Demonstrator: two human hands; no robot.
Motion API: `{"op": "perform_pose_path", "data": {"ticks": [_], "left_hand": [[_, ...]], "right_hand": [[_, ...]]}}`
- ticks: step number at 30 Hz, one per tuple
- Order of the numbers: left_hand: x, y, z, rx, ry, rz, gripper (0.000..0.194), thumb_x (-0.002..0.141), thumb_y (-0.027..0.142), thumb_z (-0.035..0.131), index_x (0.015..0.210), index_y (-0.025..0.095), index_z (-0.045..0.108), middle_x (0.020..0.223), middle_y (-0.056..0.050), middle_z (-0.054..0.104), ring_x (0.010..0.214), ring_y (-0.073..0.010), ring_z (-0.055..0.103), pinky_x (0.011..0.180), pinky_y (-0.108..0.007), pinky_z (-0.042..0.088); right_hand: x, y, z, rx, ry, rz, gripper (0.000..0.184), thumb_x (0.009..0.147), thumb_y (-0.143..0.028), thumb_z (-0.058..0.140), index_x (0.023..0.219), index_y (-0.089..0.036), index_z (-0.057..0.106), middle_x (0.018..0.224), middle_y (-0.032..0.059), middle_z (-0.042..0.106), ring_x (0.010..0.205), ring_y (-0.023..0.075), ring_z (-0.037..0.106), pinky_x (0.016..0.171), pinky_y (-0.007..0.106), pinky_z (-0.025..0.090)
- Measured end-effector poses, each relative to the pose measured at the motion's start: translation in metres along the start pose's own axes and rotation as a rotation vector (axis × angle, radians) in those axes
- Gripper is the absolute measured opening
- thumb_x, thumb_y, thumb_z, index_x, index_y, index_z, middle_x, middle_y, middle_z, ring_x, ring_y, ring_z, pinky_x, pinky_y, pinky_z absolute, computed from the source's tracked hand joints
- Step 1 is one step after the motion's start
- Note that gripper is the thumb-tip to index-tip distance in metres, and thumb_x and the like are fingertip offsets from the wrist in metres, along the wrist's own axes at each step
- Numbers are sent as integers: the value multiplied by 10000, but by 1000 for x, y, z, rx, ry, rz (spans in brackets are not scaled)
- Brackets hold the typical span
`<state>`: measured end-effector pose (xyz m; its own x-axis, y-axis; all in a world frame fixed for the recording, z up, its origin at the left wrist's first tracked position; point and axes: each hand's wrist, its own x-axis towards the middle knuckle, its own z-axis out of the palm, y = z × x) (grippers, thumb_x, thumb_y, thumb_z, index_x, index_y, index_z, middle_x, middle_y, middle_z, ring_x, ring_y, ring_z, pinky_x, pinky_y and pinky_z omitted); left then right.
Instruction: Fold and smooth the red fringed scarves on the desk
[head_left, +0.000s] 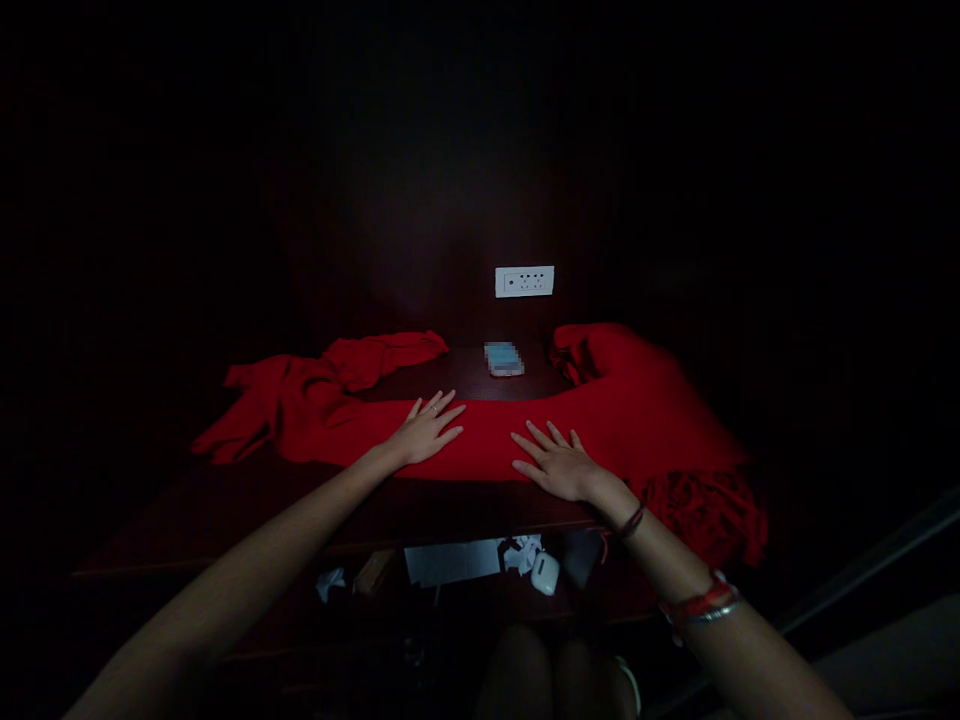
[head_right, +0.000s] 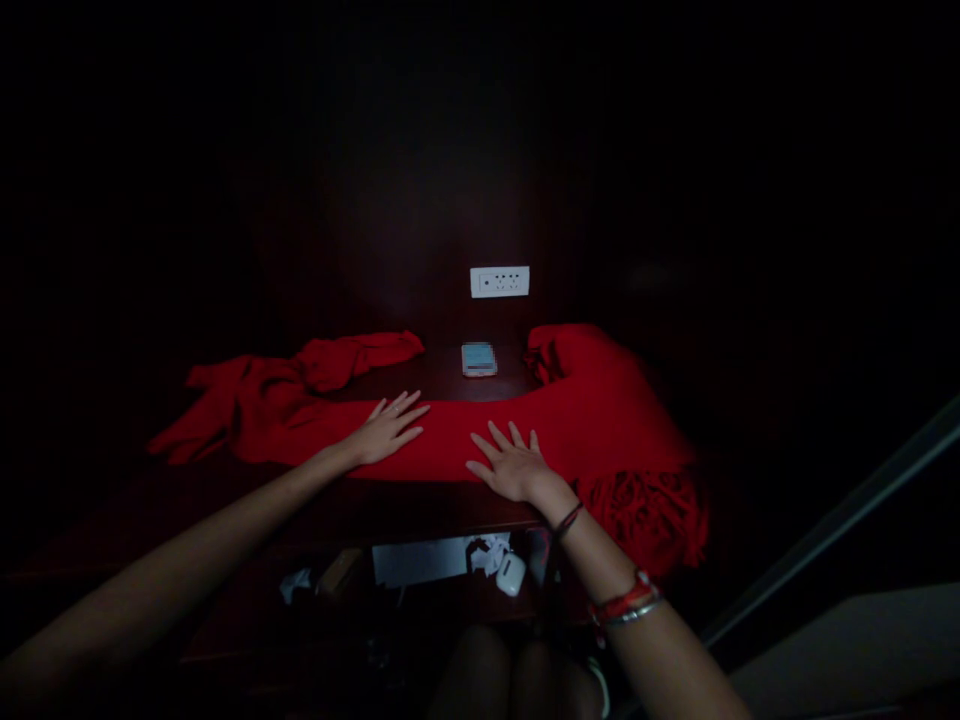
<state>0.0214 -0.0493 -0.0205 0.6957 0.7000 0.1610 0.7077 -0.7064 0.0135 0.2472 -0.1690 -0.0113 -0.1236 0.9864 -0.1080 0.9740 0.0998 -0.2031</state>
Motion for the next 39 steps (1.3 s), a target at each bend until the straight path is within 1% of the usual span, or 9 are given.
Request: {"op": "perform_pose_path", "data": {"ticks": [2, 7, 15, 17, 20, 23, 27, 33, 39], "left_hand": [[-5, 5, -2, -1, 22, 30, 496, 819, 518, 175, 1270, 319, 222, 1376, 18, 57, 1245, -207, 36, 976, -460, 58], [-14, 12, -5, -62, -191, 42, 556, 794, 572, 147, 1287, 314, 160, 1363, 0, 145, 1241, -186, 95, 977, -433, 114], [-18, 0, -11, -69, -258, -129, 658, 718, 667, 189, 1285, 334, 154, 1370, -17, 86, 1233, -276, 46, 959, -480, 96], [-11, 4, -13, -73, -225, -136, 631, 743, 641, 152, 1285, 320, 170, 1370, -23, 98, 1235, -268, 64, 956, -486, 100], [4, 15, -10, -54, -82, -95, 548, 806, 536, 83, 1286, 294, 192, 1368, -7, 120, 1241, -213, 83, 965, -464, 112], [17, 22, -1, -45, -101, -131, 535, 811, 514, 99, 1288, 288, 188, 1366, -2, 126, 1239, -220, 100, 957, -477, 129], [20, 19, 8, -52, -148, -162, 554, 789, 551, 114, 1287, 317, 172, 1367, 10, 112, 1237, -246, 88, 953, -498, 114], [19, 19, 6, -76, -161, -275, 597, 725, 646, 136, 1265, 394, 170, 1370, 33, 76, 1215, -354, 40, 899, -600, 73], [19, 18, 3, -106, -187, -340, 708, 659, 721, 154, 1275, 372, 156, 1374, -5, 41, 1197, -398, 18, 871, -634, 77]], "right_hand": [[1, -4, -6, 15, -28, 13, 677, 710, -673, 121, 1290, -325, 149, 1378, 22, 66, 1229, 311, 4, 936, 551, 17], [11, -11, -9, -1, 92, -10, 670, 718, -661, 95, 1295, -322, 124, 1381, 8, 45, 1235, 283, -31, 933, 551, 2], [21, 4, -3, -26, -20, 77, 694, 724, -654, 109, 1305, -275, 120, 1380, 34, 48, 1236, 279, -3, 958, 502, 34], [25, -3, -8, -16, 23, 58, 694, 737, -637, 112, 1309, -244, 132, 1380, 50, 47, 1237, 274, -11, 961, 491, 41], [37, -20, -11, -9, 148, -51, 645, 768, -589, 81, 1310, -241, 126, 1381, 36, 47, 1243, 240, -17, 968, 473, 40], [48, -26, -7, -28, 107, -94, 614, 786, -555, 75, 1310, -239, 131, 1379, 33, 72, 1246, 220, 16, 973, 457, 35], [52, -3, -1, -62, 61, 51, 584, 805, -512, 83, 1307, -222, 153, 1376, 62, 85, 1245, 215, 43, 975, 436, 36], [46, 26, -1, -113, 163, 326, 600, 809, -508, 104, 1305, -180, 177, 1369, 116, 97, 1240, 241, 37, 973, 396, 22], [40, 17, -2, -131, 349, 321, 628, 803, -516, 165, 1295, -128, 212, 1363, 155, 84, 1231, 297, 10, 965, 423, 15]]}}
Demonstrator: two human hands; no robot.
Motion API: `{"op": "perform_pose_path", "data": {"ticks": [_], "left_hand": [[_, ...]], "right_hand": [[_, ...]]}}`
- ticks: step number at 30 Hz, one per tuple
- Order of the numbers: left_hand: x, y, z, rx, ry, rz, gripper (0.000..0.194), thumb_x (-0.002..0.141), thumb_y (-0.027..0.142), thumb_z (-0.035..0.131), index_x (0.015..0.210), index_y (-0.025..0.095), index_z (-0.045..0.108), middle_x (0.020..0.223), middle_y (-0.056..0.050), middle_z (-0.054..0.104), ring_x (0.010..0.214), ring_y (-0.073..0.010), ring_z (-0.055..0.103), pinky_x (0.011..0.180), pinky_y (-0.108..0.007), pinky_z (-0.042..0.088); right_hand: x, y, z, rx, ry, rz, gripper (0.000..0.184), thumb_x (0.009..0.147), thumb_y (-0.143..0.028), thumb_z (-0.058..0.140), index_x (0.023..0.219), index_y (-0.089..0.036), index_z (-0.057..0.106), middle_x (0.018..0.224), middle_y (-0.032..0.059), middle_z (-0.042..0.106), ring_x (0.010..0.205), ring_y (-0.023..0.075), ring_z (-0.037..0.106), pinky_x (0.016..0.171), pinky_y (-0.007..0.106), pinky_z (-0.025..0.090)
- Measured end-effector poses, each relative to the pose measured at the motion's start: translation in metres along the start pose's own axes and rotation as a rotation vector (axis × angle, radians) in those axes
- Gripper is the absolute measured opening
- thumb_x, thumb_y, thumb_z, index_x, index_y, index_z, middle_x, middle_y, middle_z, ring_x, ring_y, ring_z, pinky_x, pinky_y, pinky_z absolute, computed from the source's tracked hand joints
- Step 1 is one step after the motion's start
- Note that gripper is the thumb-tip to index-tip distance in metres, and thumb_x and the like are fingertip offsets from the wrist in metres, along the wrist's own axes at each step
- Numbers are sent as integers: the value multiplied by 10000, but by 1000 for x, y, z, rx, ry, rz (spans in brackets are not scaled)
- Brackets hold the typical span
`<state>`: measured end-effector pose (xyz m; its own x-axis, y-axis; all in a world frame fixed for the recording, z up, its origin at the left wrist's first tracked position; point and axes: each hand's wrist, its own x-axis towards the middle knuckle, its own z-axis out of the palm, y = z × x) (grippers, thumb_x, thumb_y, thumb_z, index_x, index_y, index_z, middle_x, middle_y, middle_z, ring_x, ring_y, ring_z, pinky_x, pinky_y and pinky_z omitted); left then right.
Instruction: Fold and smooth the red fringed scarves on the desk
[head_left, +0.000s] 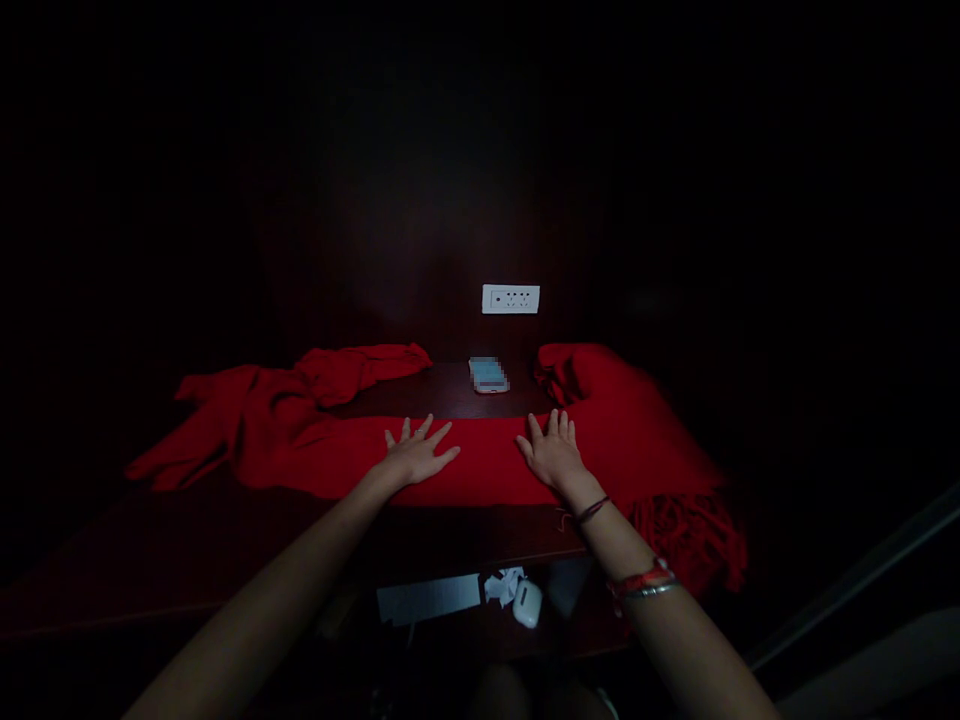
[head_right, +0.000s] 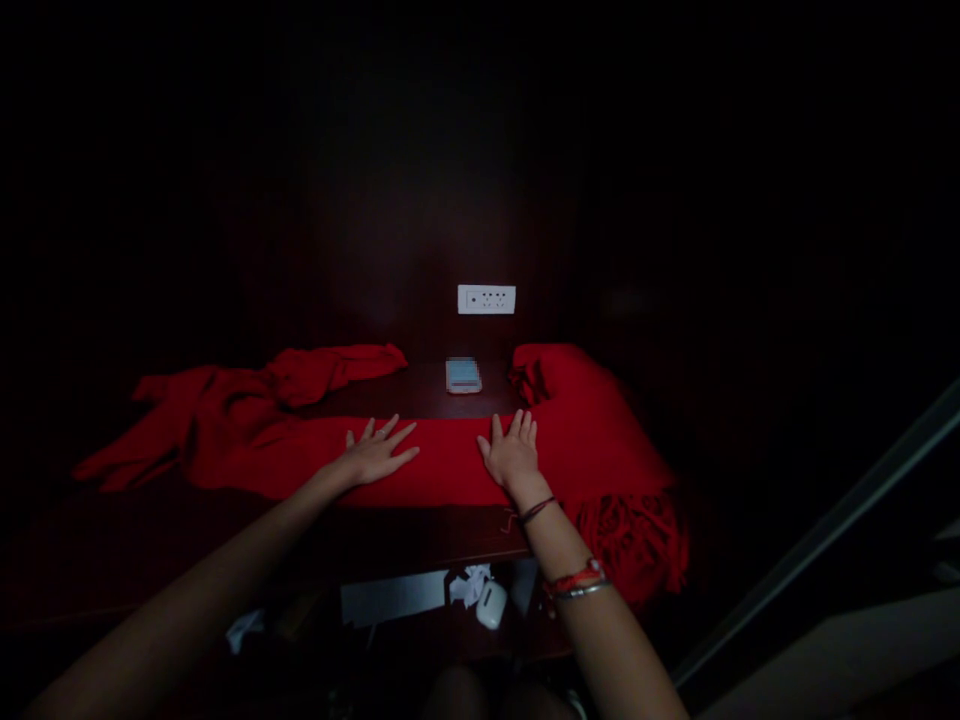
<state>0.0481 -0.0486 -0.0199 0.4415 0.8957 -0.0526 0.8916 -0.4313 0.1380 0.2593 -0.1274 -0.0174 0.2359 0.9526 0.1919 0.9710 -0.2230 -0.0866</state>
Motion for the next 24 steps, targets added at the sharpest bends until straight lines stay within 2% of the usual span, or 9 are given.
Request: {"op": "perform_pose_path", "data": {"ticks": [3, 5, 6, 9, 15, 17, 19, 22, 24], "left_hand": [[-1, 1, 1, 12, 40, 3, 702, 676, 701, 160, 1283, 349, 152, 1374, -17, 27, 1202, -387, 10, 871, -635, 77], [-1, 0, 2, 21, 61, -5, 680, 690, 686, 150, 1282, 351, 157, 1374, -8, 27, 1207, -375, 13, 874, -632, 77], [-2, 0, 2, 26, 63, -12, 669, 695, 681, 143, 1279, 356, 162, 1373, 0, 34, 1210, -371, 22, 877, -629, 80], [-4, -9, 3, 45, 45, -3, 654, 703, 672, 136, 1276, 359, 172, 1370, 13, 68, 1216, -347, 72, 902, -595, 99], [-9, -35, -3, 57, 55, -25, 658, 745, 622, 142, 1290, 259, 206, 1367, -37, 116, 1233, -260, 105, 963, -473, 125], [-12, -28, -4, 44, 56, -25, 649, 767, 589, 147, 1289, 211, 227, 1367, -69, 111, 1233, -254, 106, 969, -438, 142], [-14, -10, -2, 26, 88, 52, 630, 787, 561, 141, 1284, 188, 241, 1370, -78, 86, 1236, -243, 92, 974, -403, 154], [-15, 22, 4, 22, 108, 213, 596, 792, 564, 138, 1288, 242, 215, 1375, -42, 71, 1240, -225, 77, 975, -403, 145], [-16, 30, 7, 37, 60, 252, 594, 780, 586, 151, 1286, 279, 202, 1370, -23, 108, 1238, -226, 99, 974, -417, 136]], "right_hand": [[-5, -7, -3, 74, -6, -244, 611, 805, -525, 149, 1300, -170, 198, 1373, 112, 68, 1241, 251, -8, 981, 385, 46], [-7, -10, -3, 114, -98, -418, 597, 801, -543, 115, 1301, -224, 186, 1375, 71, 90, 1245, 218, 20, 986, 365, 67], [-8, -11, -3, 118, -153, -462, 594, 796, -555, 102, 1298, -249, 186, 1374, 53, 107, 1245, 213, 38, 987, 367, 72], [-8, -11, -1, 84, -244, -435, 602, 776, -589, 91, 1290, -292, 190, 1371, 22, 129, 1243, 228, 61, 986, 390, 69], [-6, -7, 1, 73, -234, -384, 626, 758, -613, 69, 1291, -302, 175, 1372, 21, 120, 1240, 241, 67, 985, 385, 84], [-5, -8, 2, 73, -238, -379, 623, 760, -610, 71, 1291, -302, 176, 1372, 18, 119, 1240, 239, 64, 986, 384, 80], [-4, -8, 3, 70, -244, -372, 619, 763, -606, 73, 1293, -301, 169, 1373, 13, 117, 1241, 234, 61, 988, 385, 73], [-4, -8, 4, 67, -234, -372, 618, 766, -599, 74, 1294, -293, 169, 1373, 18, 115, 1242, 225, 66, 989, 383, 70], [-3, -7, 4, 64, -229, -377, 618, 767, -598, 78, 1295, -290, 171, 1374, 21, 109, 1242, 221, 66, 990, 379, 69]]}}
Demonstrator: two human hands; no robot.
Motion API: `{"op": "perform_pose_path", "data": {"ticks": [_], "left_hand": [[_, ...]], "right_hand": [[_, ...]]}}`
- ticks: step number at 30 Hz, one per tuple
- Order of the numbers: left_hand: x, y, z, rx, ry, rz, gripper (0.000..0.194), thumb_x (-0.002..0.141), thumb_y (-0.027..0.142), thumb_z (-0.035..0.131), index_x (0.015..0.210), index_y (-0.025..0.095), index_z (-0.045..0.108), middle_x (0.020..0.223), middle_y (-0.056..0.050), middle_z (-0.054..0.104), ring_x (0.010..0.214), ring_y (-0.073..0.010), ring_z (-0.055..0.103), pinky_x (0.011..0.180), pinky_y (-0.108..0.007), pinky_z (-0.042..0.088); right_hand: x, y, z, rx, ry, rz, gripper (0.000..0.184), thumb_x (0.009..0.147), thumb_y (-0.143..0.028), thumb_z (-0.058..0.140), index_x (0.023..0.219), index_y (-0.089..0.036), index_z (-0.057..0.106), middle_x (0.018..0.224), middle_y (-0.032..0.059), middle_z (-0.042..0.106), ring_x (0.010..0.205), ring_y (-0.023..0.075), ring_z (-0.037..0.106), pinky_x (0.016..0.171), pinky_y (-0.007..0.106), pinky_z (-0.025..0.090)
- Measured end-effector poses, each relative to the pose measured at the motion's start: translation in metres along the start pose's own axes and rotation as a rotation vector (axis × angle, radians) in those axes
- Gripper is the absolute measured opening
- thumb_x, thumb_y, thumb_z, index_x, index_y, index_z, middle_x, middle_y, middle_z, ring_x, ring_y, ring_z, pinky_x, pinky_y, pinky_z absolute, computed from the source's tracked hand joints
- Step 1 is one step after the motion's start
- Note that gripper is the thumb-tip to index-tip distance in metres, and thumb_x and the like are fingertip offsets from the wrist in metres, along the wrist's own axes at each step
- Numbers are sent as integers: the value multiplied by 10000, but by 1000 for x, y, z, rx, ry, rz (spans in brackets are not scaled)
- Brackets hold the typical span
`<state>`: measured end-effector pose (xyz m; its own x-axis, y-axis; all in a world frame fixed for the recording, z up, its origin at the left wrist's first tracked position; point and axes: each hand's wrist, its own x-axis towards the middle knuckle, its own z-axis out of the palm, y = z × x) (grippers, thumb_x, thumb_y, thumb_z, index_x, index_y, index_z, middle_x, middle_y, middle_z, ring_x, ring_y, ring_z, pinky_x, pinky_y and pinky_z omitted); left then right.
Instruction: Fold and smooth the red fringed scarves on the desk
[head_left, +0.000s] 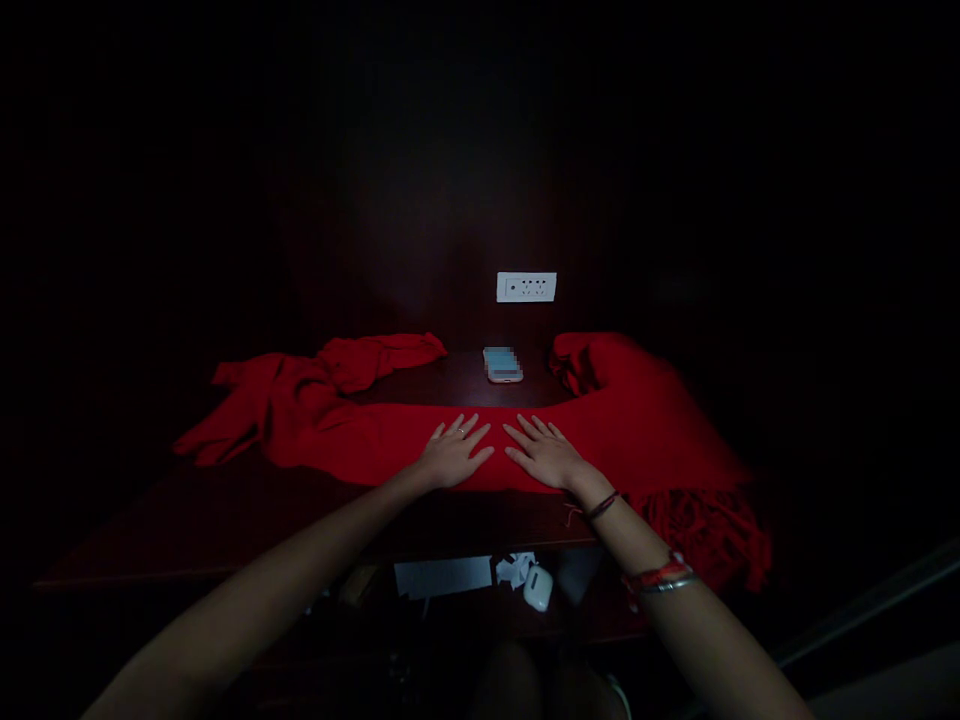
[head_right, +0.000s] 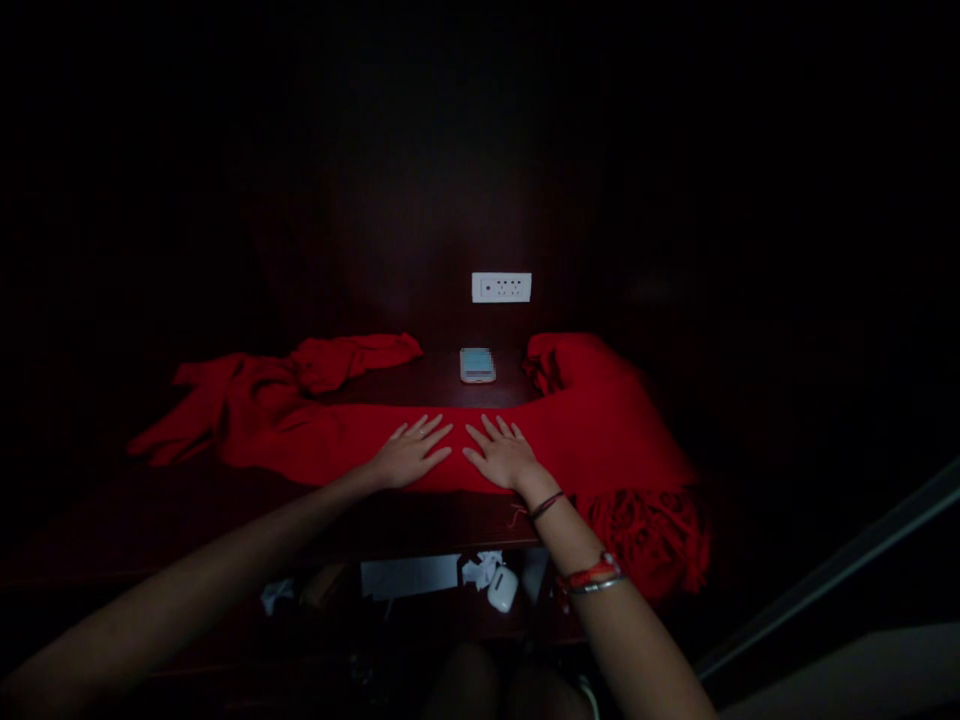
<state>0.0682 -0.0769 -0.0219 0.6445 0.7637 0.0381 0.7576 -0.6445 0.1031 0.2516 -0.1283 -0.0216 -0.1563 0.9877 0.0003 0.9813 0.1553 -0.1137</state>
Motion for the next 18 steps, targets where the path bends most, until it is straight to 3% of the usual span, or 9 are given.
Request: {"op": "perform_pose_path", "data": {"ticks": [2, 4, 7, 9, 12, 16, 18], "left_hand": [[-5, -9, 1, 10, -31, 10, 597, 771, 600, 156, 1284, 298, 197, 1364, -10, 141, 1236, -221, 116, 976, -410, 131], [-15, -33, 0, 22, -26, -17, 600, 771, 599, 147, 1288, 296, 185, 1363, -8, 145, 1236, -210, 119, 979, -393, 133], [-31, -69, -4, 43, -31, -141, 616, 773, 590, 135, 1297, 268, 168, 1364, -23, 139, 1236, -214, 118, 978, -399, 134], [-35, -79, -8, 45, -68, -206, 652, 763, 598, 145, 1301, 231, 170, 1364, -47, 130, 1235, -232, 112, 974, -407, 140], [-23, -67, -15, 28, -60, -206, 647, 783, 562, 125, 1297, 177, 204, 1363, -78, 124, 1234, -235, 108, 974, -386, 155], [8, -41, -17, 38, 115, -96, 531, 823, 455, 144, 1288, 211, 219, 1374, -39, 76, 1242, -208, 62, 981, -376, 141], [18, -39, -12, 42, 89, -105, 512, 825, 435, 155, 1286, 222, 223, 1372, -31, 93, 1241, -213, 74, 976, -396, 142]], "right_hand": [[0, 0, 0, -2, -8, -4, 618, 765, -602, 82, 1295, -294, 166, 1374, 19, 104, 1243, 220, 62, 990, 380, 69], [-1, 0, 0, 1, -12, -3, 617, 762, -607, 84, 1294, -303, 161, 1374, 16, 106, 1243, 221, 55, 988, 386, 70], [-1, 0, 1, 15, -3, 3, 614, 761, -609, 94, 1290, -308, 174, 1372, 13, 123, 1243, 224, 58, 987, 386, 73], [-1, 0, 1, 28, 7, 6, 614, 761, -609, 110, 1288, -304, 192, 1370, 17, 136, 1241, 227, 71, 987, 383, 75], [0, 1, 1, 45, 28, 0, 621, 761, -606, 132, 1285, -284, 220, 1364, 34, 161, 1239, 230, 93, 986, 384, 88], [-1, 3, -1, 56, 57, -22, 635, 767, -593, 158, 1284, -233, 244, 1355, 56, 190, 1235, 222, 125, 985, 379, 107], [-3, 5, -1, 66, 53, -30, 634, 772, -584, 170, 1284, -218, 247, 1352, 54, 199, 1234, 215, 132, 985, 378, 110]]}}
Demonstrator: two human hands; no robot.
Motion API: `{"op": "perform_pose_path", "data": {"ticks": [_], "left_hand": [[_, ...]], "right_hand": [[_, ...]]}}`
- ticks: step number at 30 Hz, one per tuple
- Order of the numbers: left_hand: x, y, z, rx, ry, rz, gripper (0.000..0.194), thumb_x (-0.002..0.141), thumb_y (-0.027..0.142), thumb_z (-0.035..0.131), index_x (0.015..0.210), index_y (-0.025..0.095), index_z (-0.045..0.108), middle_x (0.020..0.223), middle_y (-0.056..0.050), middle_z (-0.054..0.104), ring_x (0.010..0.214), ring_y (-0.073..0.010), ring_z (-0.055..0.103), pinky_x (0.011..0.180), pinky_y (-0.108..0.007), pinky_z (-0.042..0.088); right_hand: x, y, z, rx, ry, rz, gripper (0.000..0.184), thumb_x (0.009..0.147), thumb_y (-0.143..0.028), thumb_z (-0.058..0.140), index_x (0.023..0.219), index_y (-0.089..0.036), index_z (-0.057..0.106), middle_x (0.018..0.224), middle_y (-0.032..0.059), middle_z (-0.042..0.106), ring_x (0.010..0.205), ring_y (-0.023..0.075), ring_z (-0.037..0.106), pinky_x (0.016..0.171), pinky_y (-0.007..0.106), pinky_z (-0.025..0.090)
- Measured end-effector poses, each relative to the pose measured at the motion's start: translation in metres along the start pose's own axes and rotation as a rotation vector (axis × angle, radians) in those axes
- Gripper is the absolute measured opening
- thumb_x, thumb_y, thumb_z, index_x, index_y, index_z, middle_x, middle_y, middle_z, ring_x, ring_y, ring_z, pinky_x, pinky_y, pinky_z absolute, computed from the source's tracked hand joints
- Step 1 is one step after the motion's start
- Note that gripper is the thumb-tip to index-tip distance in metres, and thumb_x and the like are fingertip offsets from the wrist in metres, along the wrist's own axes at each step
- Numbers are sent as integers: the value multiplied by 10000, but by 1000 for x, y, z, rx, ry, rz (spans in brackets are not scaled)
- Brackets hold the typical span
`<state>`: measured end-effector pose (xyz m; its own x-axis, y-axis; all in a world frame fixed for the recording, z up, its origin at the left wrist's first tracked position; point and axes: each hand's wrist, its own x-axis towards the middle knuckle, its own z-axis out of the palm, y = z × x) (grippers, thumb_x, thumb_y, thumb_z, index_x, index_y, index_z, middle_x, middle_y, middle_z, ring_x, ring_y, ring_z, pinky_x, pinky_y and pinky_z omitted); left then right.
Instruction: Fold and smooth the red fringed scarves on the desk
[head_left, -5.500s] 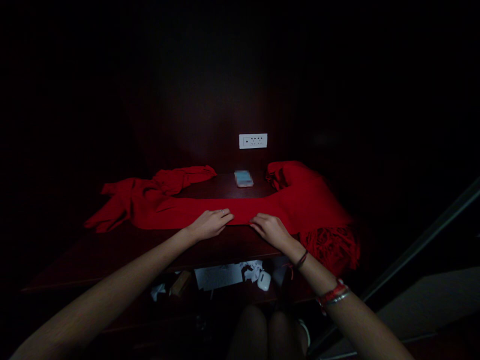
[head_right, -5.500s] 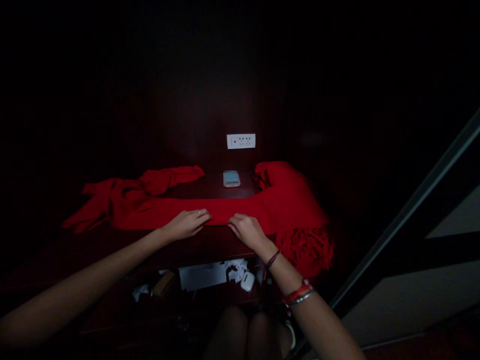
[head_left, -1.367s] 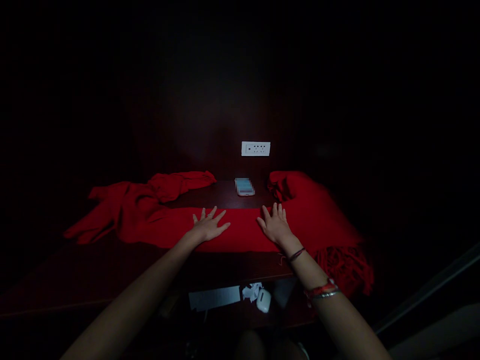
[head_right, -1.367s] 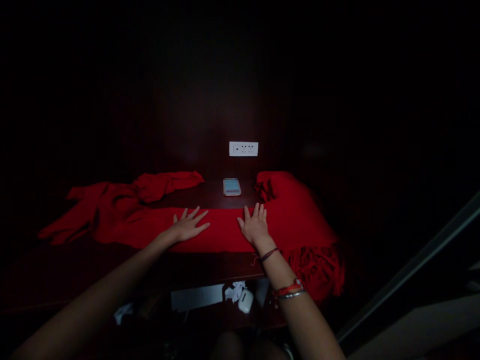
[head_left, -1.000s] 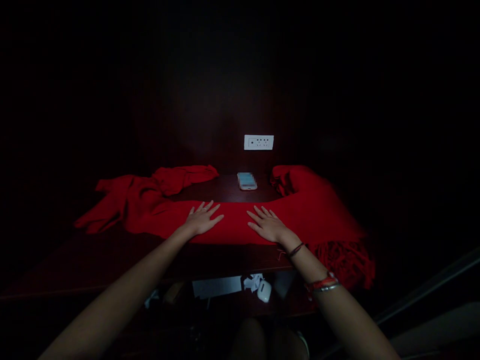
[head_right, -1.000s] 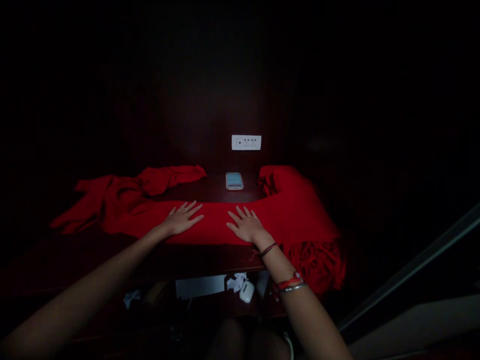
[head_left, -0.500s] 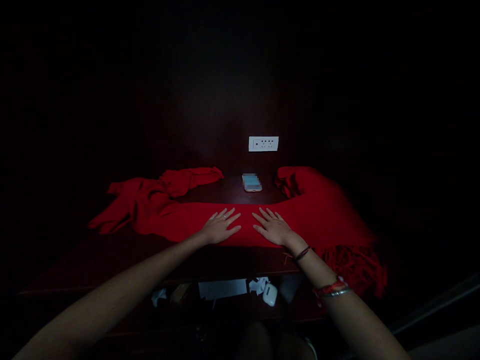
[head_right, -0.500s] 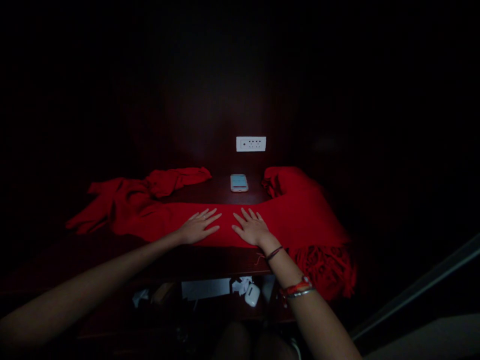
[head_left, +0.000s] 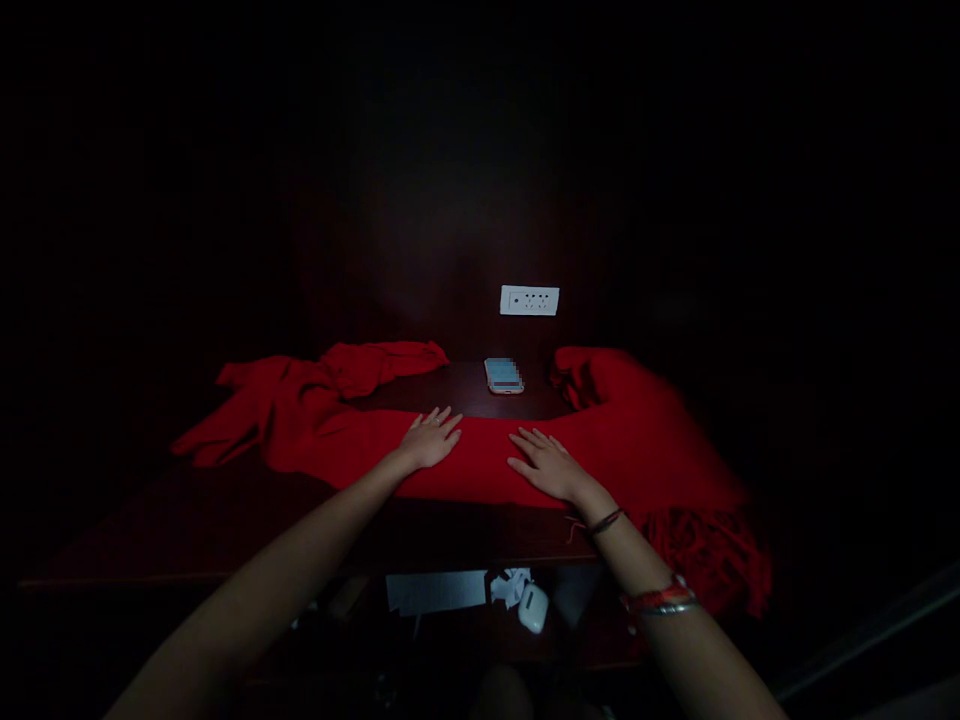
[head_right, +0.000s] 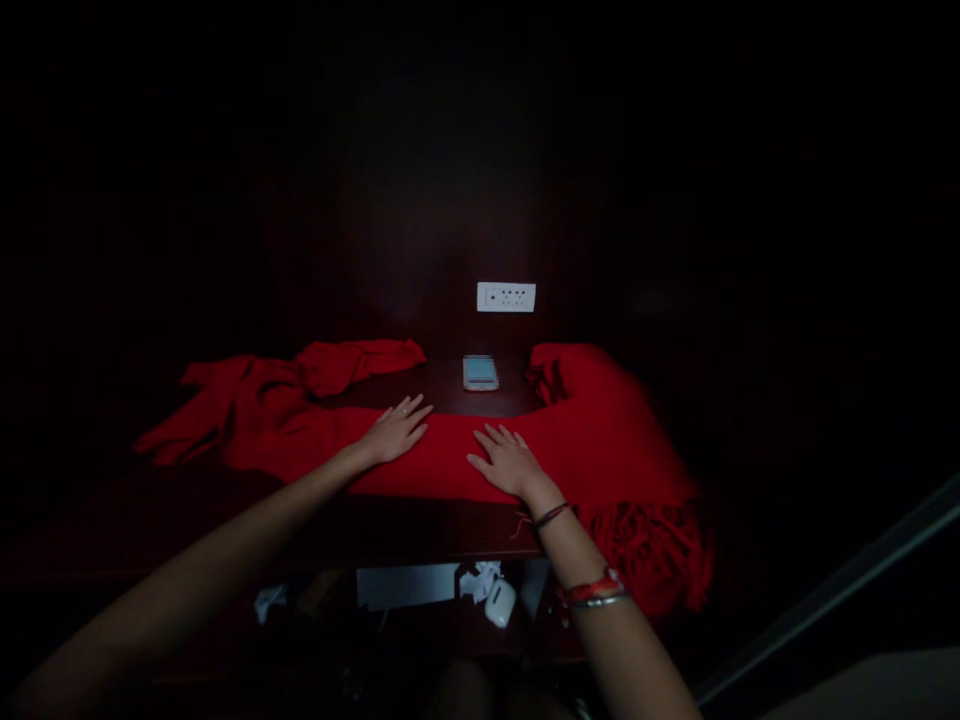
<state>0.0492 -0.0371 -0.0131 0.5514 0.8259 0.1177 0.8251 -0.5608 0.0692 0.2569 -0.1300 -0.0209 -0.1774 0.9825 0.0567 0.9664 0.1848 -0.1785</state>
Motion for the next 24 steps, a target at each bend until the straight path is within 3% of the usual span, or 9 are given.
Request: {"op": "perform_pose_path", "data": {"ticks": [5, 8, 14, 18, 22, 24], "left_hand": [[7, -9, 15, -8, -81, 0, 524, 825, 454, 119, 1292, 232, 202, 1362, -34, 144, 1235, -215, 114, 972, -394, 145], [8, -10, 16, -9, -74, -17, 526, 822, 459, 130, 1292, 236, 204, 1362, -33, 148, 1234, -221, 119, 973, -399, 138], [7, -7, 14, -7, -79, -11, 526, 824, 456, 130, 1294, 230, 202, 1362, -38, 150, 1235, -220, 114, 978, -392, 133], [6, -7, 13, -3, -91, -14, 522, 826, 447, 126, 1296, 231, 192, 1364, -42, 142, 1235, -221, 109, 978, -392, 133], [6, -4, 10, -8, -108, -23, 522, 827, 439, 124, 1298, 223, 190, 1365, -58, 135, 1234, -231, 107, 977, -396, 133], [7, -3, 9, -11, -117, -26, 522, 828, 436, 124, 1299, 220, 187, 1364, -63, 135, 1233, -235, 109, 976, -397, 134]], "right_hand": [[3, -2, -7, 112, 122, 96, 617, 788, -554, 173, 1297, -206, 199, 1352, 51, 201, 1235, 197, 132, 985, 400, 100], [12, -22, -11, 161, 197, 145, 612, 801, -528, 148, 1302, -178, 186, 1355, 57, 187, 1239, 202, 109, 984, 398, 106], [28, -69, 4, 68, 6, -32, 603, 798, -533, 135, 1306, -209, 170, 1371, 32, 125, 1244, 220, 61, 982, 423, 86], [19, -48, 9, -7, -99, 1, 600, 801, -525, 90, 1308, -211, 157, 1370, 16, 115, 1245, 201, 71, 989, 420, 67], [2, -8, 0, -71, -101, 169, 619, 808, -504, 102, 1314, -148, 133, 1373, 49, 85, 1245, 197, 63, 996, 373, 95], [-1, -2, -7, -81, -97, 228, 634, 810, -500, 116, 1310, -112, 147, 1371, 81, 90, 1244, 210, 59, 994, 363, 110]]}}
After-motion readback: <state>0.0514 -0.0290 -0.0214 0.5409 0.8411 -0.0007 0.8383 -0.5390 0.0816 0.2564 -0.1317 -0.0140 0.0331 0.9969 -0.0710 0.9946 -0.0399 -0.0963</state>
